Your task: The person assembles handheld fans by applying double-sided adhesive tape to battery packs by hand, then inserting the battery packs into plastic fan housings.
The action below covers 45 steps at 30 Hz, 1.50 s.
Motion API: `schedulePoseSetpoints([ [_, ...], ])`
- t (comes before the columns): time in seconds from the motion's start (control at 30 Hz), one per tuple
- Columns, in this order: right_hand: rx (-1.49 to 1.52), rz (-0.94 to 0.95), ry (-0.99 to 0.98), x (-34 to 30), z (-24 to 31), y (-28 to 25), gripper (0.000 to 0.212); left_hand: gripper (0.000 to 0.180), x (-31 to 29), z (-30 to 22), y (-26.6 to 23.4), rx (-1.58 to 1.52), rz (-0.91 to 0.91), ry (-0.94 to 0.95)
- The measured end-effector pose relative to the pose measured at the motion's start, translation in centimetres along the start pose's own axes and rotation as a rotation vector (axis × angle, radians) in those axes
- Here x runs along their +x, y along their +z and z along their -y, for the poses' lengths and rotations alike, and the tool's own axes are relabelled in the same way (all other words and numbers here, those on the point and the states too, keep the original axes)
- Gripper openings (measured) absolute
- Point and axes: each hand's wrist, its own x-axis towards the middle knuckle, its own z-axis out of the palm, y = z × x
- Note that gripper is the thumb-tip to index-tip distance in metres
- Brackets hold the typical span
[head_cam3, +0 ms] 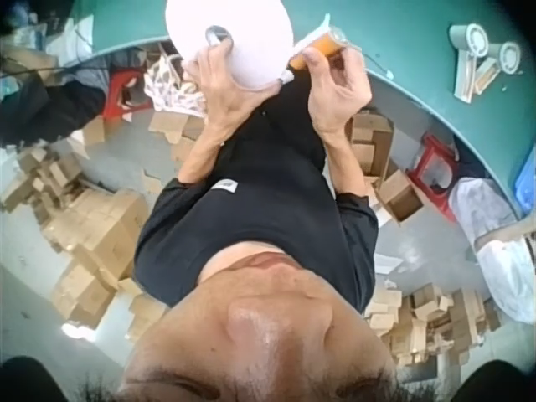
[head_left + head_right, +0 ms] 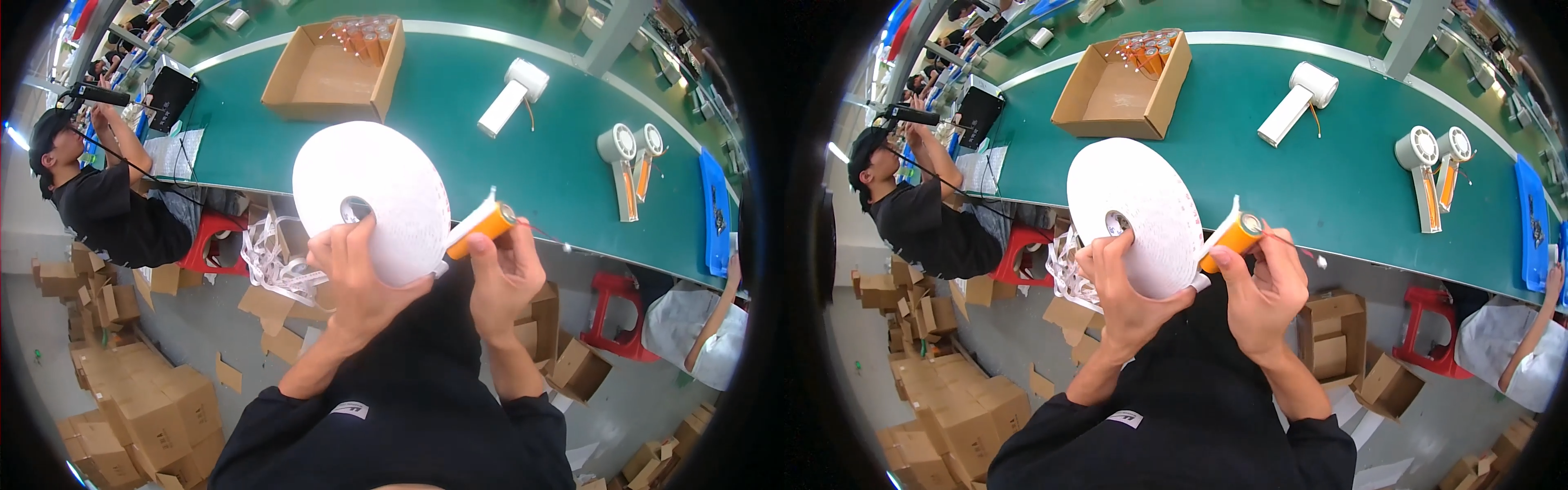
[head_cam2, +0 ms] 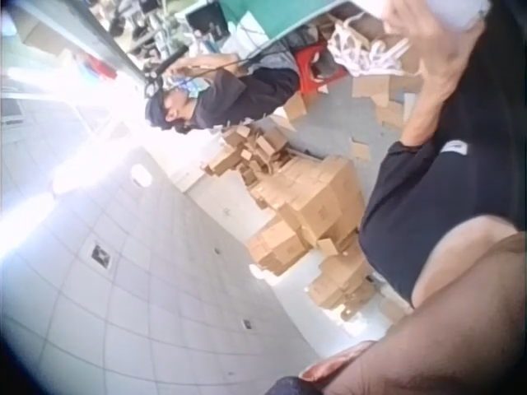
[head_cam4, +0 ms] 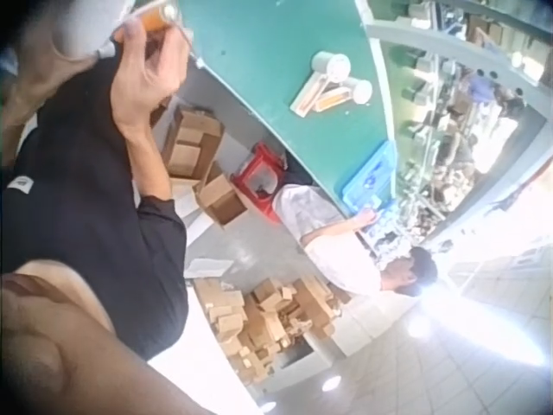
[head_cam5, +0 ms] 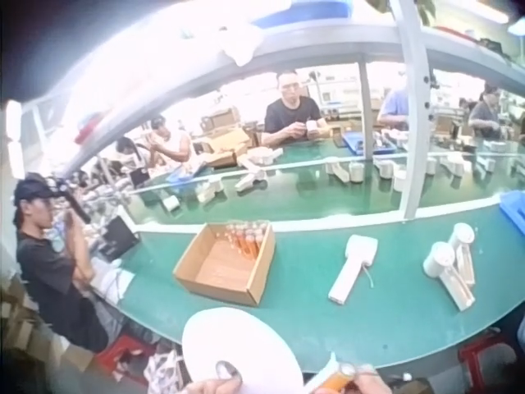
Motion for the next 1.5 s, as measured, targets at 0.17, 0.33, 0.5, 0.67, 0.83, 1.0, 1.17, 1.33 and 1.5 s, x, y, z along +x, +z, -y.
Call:
schedulePoseSetpoints([
  [0.17,0.370,-0.209,0.018,-1.4,0.3,1.3,0.040,0.088,0.2,-1.7,1.1,-0.083,-0.117,-0.093],
  [0.33,0.496,-0.271,0.087,-2.1,0.7,2.0,0.040,0.092,0.8,-1.8,2.2,-0.162,-0.208,-0.143],
  [0.5,0.500,-0.157,-0.022,-1.9,-0.2,1.5,0.041,0.089,0.9,-1.0,2.4,-0.279,-0.216,-0.158],
  [0.67,0.279,0.147,-0.026,-0.5,-0.7,-0.4,0.027,0.088,0.9,-0.5,1.7,-0.345,-0.141,-0.169],
  [0.83,-0.179,0.403,-0.208,2.1,1.0,-1.7,0.026,0.086,0.6,-0.2,0.6,-0.332,-0.032,-0.190],
  [1.0,-0.325,0.339,-0.541,2.3,0.0,-1.4,0.031,0.085,0.7,-1.0,-0.5,-0.294,0.050,-0.176],
  [1.17,-0.396,0.316,-1.147,4.3,0.3,-1.4,0.036,0.080,-0.6,0.3,-0.8,-0.531,0.309,-0.370],
  [1.33,-0.596,-0.494,-0.483,9.5,1.2,-4.0,0.023,0.079,-2.7,0.3,-3.5,-0.601,0.581,-0.304],
  [1.5,-0.290,-0.038,-0.558,10.1,0.9,-5.7,0.056,0.078,1.4,7.4,-4.6,0.010,0.130,-0.414],
])
